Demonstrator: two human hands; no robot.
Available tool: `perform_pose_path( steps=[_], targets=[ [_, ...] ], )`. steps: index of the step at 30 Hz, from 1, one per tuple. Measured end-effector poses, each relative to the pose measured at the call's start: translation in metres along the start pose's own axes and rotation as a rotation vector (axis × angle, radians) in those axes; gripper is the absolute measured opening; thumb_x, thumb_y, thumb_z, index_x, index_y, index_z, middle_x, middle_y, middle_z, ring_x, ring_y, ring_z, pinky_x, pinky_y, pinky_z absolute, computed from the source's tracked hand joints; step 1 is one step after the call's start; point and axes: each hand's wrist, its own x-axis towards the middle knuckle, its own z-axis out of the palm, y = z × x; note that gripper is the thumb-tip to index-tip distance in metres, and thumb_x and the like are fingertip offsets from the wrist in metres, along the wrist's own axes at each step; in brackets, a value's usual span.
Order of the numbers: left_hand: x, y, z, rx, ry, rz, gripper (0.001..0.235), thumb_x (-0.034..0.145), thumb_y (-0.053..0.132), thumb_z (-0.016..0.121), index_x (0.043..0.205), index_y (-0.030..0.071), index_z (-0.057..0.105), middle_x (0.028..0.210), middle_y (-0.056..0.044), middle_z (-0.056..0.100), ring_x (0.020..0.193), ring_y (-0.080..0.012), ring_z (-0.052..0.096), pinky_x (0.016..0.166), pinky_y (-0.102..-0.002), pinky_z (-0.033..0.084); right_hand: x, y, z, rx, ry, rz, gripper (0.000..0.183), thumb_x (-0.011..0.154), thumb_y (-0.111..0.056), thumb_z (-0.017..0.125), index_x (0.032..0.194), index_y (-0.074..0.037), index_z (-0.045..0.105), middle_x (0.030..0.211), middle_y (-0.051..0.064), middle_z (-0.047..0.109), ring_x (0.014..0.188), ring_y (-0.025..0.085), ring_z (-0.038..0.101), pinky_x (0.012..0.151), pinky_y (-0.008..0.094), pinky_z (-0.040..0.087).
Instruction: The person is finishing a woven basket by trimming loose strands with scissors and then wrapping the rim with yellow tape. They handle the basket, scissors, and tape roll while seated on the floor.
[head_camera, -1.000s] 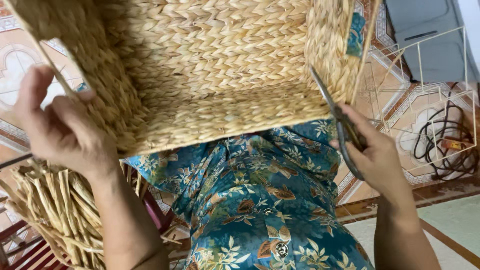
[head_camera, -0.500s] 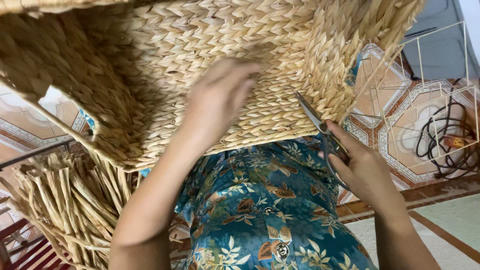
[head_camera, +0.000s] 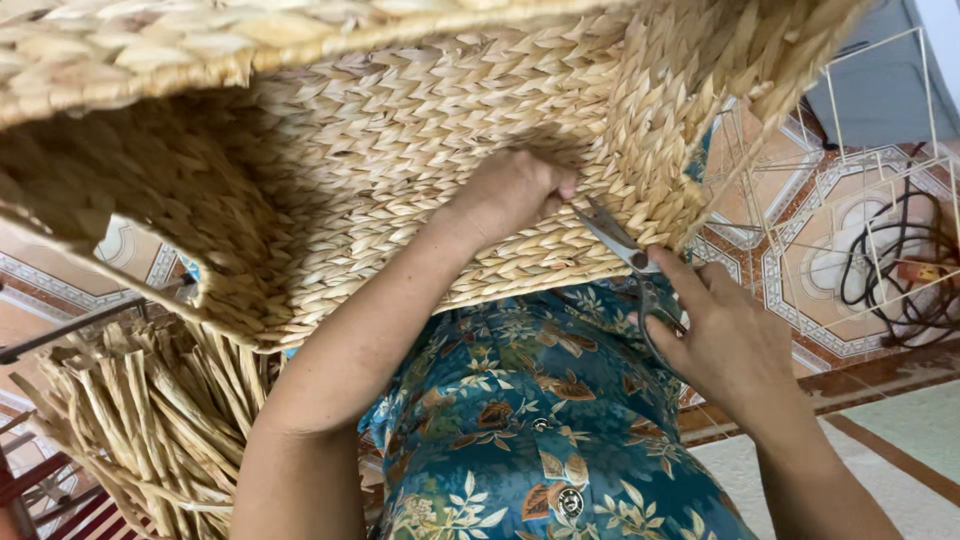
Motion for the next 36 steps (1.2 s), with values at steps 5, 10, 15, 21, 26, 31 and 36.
perform_pose_path(
  steps=[5, 10, 15, 21, 26, 31, 36],
  targets=[
    [-0.001, 0.005, 0.003, 0.203, 0.001, 0.088, 0.022, 0.089, 0.015, 0.068, 0.11, 0.018, 0.076, 0.081, -0.01, 0.075, 0.07, -0.0252, 0.073, 0.069, -0.041, 0.059, -0.001, -0.008, -0.017, -0.091, 0.009, -0.042, 0.073, 0.074, -0.038, 0.082, 0.143, -0.026, 0.058, 0.089, 0.011, 0.061, 0.078, 0.031, 0.069, 0.059, 0.045, 0.055],
    [-0.002, 0.012, -0.006, 0.264, -0.004, 0.086, 0.024, 0.101, 0.013, 0.059, 0.123, 0.016, 0.069, 0.072, -0.013, 0.073, 0.061, -0.0266, 0.071, 0.06, -0.043, 0.058, 0.006, -0.011, -0.028, -0.145, -0.021, -0.082, 0.068, 0.077, -0.041, 0.08, 0.14, -0.025, 0.06, 0.09, 0.01, 0.064, 0.072, 0.032, 0.07, 0.059, 0.044, 0.056],
    [-0.001, 0.02, -0.01, 0.347, -0.131, 0.053, 0.039, 0.101, 0.004, 0.054, 0.137, 0.015, 0.059, 0.068, -0.015, 0.074, 0.054, -0.0223, 0.069, 0.05, -0.034, 0.059, 0.017, -0.015, -0.023, -0.168, -0.032, -0.11, 0.065, 0.079, -0.042, 0.078, 0.138, -0.021, 0.061, 0.095, 0.012, 0.067, 0.068, 0.034, 0.071, 0.054, 0.043, 0.056],
    [0.0, 0.018, -0.002, 0.319, 0.092, 0.166, 0.032, 0.094, 0.011, 0.064, 0.125, 0.019, 0.068, 0.114, -0.013, 0.072, 0.057, -0.0159, 0.065, 0.046, -0.03, 0.057, 0.025, -0.015, -0.02, -0.202, -0.079, -0.154, 0.07, 0.081, -0.042, 0.075, 0.143, -0.016, 0.056, 0.092, 0.014, 0.071, 0.066, 0.032, 0.073, 0.053, 0.043, 0.057],
    [0.002, 0.009, 0.007, 0.335, -0.011, 0.088, 0.033, 0.099, 0.005, 0.058, 0.129, 0.016, 0.063, 0.066, -0.009, 0.066, 0.045, -0.0174, 0.062, 0.043, -0.034, 0.052, 0.028, -0.012, -0.017, -0.261, -0.194, -0.129, 0.072, 0.086, -0.044, 0.072, 0.15, -0.019, 0.05, 0.081, 0.013, 0.073, 0.063, 0.032, 0.073, 0.056, 0.043, 0.058],
    [0.006, 0.004, -0.01, 0.111, 0.274, 0.071, 0.015, 0.105, 0.008, 0.052, 0.114, 0.012, 0.063, 0.065, -0.006, 0.063, 0.05, -0.0158, 0.062, 0.047, -0.029, 0.051, 0.026, -0.003, -0.008, -0.229, -0.219, -0.062, 0.071, 0.086, -0.044, 0.073, 0.15, -0.024, 0.05, 0.079, 0.014, 0.074, 0.066, 0.034, 0.072, 0.059, 0.046, 0.058],
    [-0.031, 0.016, -0.057, -0.008, 0.687, 0.104, 0.007, 0.102, 0.015, 0.06, 0.106, 0.009, 0.058, 0.084, -0.007, 0.07, 0.064, -0.0197, 0.068, 0.06, -0.034, 0.056, 0.02, 0.003, 0.005, -0.051, 0.003, -0.147, 0.07, 0.081, -0.033, 0.077, 0.146, -0.018, 0.055, 0.089, 0.014, 0.074, 0.067, 0.036, 0.07, 0.057, 0.047, 0.055]
  ],
)
